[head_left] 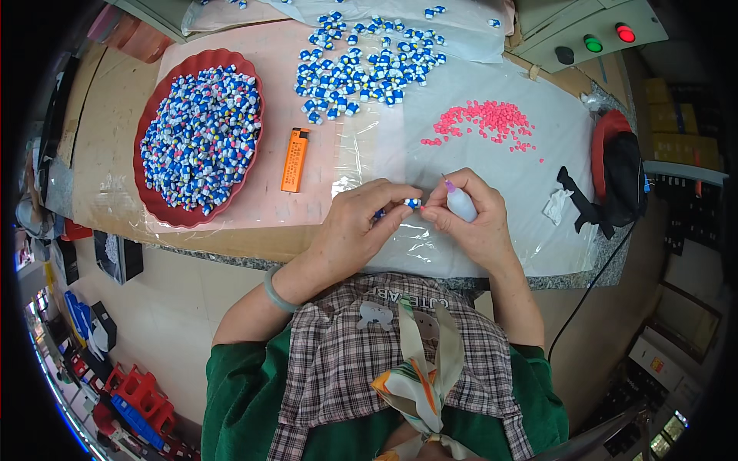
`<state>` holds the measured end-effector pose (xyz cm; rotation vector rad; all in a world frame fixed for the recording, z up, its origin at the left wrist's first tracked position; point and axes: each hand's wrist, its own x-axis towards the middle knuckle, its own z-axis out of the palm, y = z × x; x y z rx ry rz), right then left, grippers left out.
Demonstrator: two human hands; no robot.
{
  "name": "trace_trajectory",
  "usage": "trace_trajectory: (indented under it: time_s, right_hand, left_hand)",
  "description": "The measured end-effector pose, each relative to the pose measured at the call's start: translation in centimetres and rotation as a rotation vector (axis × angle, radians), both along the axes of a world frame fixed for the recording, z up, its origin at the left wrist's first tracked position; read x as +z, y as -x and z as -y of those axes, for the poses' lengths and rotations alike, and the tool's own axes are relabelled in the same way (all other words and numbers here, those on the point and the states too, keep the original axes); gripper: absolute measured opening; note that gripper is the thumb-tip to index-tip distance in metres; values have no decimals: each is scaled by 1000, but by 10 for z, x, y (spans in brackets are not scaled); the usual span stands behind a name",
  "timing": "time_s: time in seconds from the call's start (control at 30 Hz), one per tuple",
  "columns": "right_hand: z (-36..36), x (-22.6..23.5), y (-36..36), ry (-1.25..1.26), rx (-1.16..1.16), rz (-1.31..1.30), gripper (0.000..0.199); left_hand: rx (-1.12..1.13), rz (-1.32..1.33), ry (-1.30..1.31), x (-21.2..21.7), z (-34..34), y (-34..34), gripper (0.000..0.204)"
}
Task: Applying glue to small colorful plastic components and assembling them on a workbench.
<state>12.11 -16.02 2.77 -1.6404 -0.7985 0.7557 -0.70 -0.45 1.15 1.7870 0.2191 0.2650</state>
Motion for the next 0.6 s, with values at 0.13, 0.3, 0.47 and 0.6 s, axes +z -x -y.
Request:
trace_trajectory:
  time_s: [0.13, 0.3, 0.47, 0.6]
  right_hand:
    - [-3, 1, 2, 40, 19, 131, 24]
    - [-3, 2, 3, 100, 37, 151, 24]
    - [-5, 2, 6, 130, 4, 109, 26]
    - [-4, -7, 5, 90, -25, 185, 27]
  left_hand:
    - [-28, 17, -96, -3, 1, 0, 21]
    - [-15, 112, -143, -5, 3, 0, 23]
    - [-23, 124, -235, -7, 4, 2, 24]
    - [-12, 165, -254, -8, 2, 0, 24]
